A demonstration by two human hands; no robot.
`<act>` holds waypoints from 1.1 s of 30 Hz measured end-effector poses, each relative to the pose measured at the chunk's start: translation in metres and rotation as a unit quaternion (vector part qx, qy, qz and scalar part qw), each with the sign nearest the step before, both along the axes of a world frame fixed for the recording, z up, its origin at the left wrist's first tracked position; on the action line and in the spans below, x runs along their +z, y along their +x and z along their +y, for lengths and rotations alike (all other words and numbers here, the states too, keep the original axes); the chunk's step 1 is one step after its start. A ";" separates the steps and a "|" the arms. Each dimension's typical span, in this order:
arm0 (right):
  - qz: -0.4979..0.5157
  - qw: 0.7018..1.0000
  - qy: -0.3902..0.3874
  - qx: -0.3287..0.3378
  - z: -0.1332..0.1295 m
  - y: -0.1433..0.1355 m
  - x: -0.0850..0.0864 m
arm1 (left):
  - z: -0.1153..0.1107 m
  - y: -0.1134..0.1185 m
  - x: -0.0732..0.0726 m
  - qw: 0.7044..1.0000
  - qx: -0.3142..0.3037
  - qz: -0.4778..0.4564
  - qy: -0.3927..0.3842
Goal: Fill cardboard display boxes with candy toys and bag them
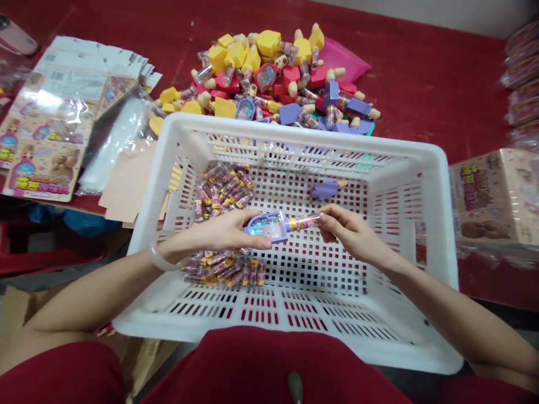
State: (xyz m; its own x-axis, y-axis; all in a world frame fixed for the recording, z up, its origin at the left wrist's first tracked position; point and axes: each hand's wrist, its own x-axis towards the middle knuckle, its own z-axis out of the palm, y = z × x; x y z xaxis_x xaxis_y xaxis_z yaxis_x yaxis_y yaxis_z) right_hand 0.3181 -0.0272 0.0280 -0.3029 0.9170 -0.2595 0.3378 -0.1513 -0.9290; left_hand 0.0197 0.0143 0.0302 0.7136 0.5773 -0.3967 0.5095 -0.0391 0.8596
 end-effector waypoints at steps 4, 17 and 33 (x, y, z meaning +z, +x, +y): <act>-0.026 0.998 -0.048 -0.012 -0.001 -0.003 -0.007 | -0.009 0.005 -0.003 0.983 0.042 0.061 0.168; 0.084 0.986 -0.071 -0.127 0.036 0.002 0.006 | -0.006 -0.001 -0.015 0.882 0.221 -0.033 0.416; -0.586 0.778 0.155 0.167 0.091 0.024 -0.064 | 0.020 -0.008 -0.010 0.903 0.299 -0.122 0.284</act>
